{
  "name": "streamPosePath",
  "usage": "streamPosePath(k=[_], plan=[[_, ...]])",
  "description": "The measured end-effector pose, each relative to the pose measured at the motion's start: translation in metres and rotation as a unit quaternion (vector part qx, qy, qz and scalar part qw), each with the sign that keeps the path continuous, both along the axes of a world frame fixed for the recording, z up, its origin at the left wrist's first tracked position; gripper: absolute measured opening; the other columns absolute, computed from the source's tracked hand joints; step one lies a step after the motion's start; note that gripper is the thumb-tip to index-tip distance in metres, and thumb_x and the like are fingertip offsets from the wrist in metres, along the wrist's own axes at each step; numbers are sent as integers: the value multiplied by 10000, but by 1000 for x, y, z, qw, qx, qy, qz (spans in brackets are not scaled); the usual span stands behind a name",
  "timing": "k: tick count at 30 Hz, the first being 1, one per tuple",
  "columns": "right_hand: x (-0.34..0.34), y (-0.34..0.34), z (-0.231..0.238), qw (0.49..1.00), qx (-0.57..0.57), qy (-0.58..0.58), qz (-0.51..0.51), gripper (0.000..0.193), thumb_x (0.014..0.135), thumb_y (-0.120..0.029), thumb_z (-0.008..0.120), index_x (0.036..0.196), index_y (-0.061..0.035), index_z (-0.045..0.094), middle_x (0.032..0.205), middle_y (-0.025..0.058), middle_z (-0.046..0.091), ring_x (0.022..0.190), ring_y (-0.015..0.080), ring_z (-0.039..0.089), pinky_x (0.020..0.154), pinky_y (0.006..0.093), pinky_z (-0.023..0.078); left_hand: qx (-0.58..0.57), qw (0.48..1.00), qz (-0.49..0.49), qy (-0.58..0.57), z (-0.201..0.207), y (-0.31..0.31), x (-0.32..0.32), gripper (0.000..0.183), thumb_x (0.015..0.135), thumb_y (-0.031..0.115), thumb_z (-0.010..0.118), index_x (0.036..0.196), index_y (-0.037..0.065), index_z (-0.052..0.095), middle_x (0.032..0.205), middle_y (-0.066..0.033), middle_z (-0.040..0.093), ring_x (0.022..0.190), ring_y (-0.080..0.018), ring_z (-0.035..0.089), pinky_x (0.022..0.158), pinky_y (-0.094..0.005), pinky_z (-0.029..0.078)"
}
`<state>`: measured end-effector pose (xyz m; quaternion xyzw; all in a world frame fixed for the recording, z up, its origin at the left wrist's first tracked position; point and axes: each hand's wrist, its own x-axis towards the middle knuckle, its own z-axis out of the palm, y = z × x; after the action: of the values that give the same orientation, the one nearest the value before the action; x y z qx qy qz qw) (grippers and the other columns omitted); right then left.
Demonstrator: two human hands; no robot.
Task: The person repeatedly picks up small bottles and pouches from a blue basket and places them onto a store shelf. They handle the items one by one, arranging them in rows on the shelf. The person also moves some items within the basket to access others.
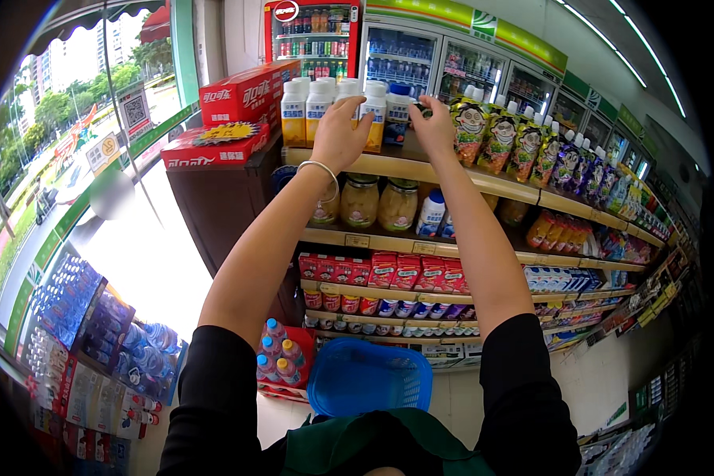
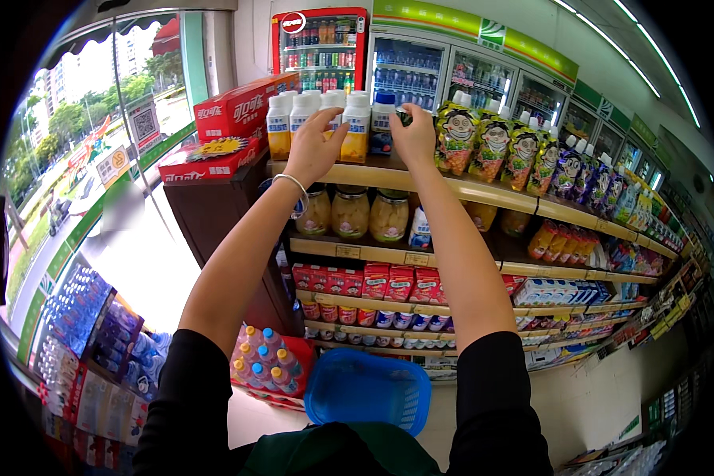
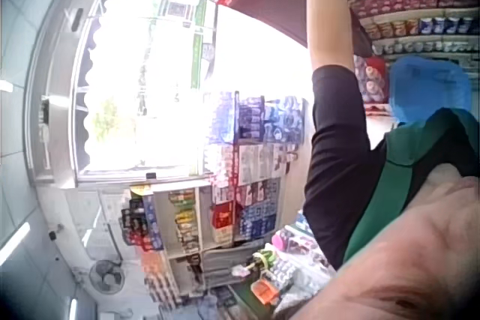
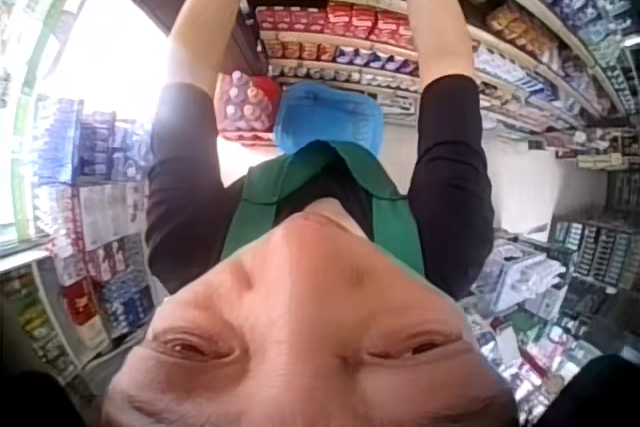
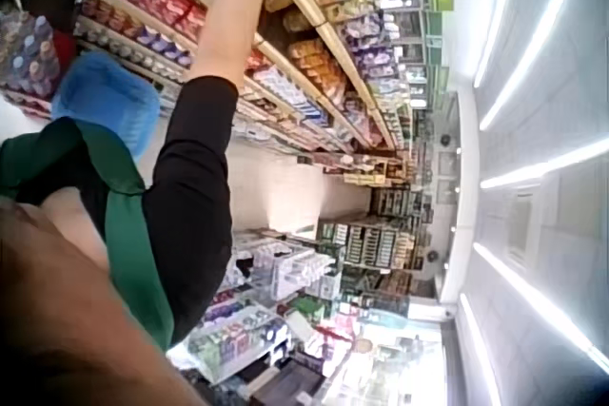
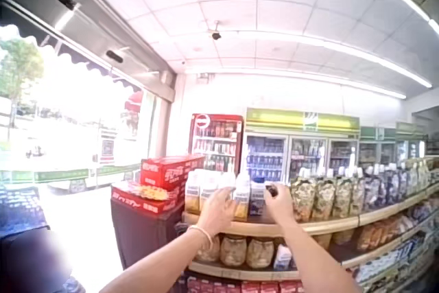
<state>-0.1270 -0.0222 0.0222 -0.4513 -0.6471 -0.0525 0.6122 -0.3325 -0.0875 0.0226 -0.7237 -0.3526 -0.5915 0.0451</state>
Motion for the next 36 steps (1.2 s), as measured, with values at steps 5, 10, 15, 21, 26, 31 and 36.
streamPosePath(k=[5, 10, 15, 21, 26, 31, 36], plan=[[-2, 24, 2, 969, -183, 66, 152, 682, 764, -398, 734, 1245, 44, 537, 1151, 221, 620, 1038, 275, 636, 819, 368, 518, -154, 981, -87, -75, -15, 35, 52, 504, 898, 268, 609, 1272, -58, 520, 1152, -254, 610, 1050, -387, 595, 901, -413, 473], [18, 64, -5, 949, -194, 89, 232, 865, 708, -346, 819, 1367, 49, 424, 1239, 240, 575, 1068, 295, 612, 853, 366, 510, -222, 961, -136, -92, -10, 13, 104, 653, 911, 343, 616, 1349, -93, 403, 1168, -236, 596, 1077, -303, 592, 909, -347, 456], [13, 54, 10, 939, -210, 37, 269, 672, 760, -192, 789, 1300, 48, 470, 1136, 189, 633, 978, 247, 640, 830, 345, 516, -94, 983, -46, -154, -31, 46, 113, 657, 917, 321, 608, 1363, -98, 369, 1239, -231, 549, 1139, -302, 553, 937, -350, 441], [34, 15, 19, 913, -250, -13, 321, 449, 837, -121, 669, 1239, -1, 509, 881, 72, 668, 588, 108, 569, 513, 257, 456, -107, 984, -31, -142, -33, 48, 114, 518, 955, 245, 555, 1332, -78, 409, 1089, -207, 617, 903, -291, 614, 809, -352, 490], [41, 7, 16, 936, -182, -18, 302, 452, 847, -171, 689, 1220, 18, 515, 921, 89, 659, 563, 118, 587, 508, 268, 478, -167, 963, -116, -177, -16, 24, 115, 478, 966, 183, 537, 1370, -28, 393, 943, -167, 642, 685, -205, 622, 596, -317, 507], [42, -32, 23, 956, -31, -10, 291, 463, 850, -202, 700, 1233, -9, 525, 1043, 121, 658, 606, 141, 637, 537, 280, 504, -62, 978, -123, -159, -4, -9, 112, 412, 958, 167, 565, 1319, -10, 474, 916, -109, 635, 657, -140, 600, 590, -279, 505], [43, -99, 0, 936, -72, 36, 344, 403, 844, -184, 704, 1188, -30, 560, 1004, 122, 644, 753, 163, 650, 640, 287, 535, -42, 962, -223, -152, -29, -41, 99, 441, 913, 107, 637, 1323, 17, 503, 1145, -123, 636, 1018, -156, 606, 875, -273, 497]])
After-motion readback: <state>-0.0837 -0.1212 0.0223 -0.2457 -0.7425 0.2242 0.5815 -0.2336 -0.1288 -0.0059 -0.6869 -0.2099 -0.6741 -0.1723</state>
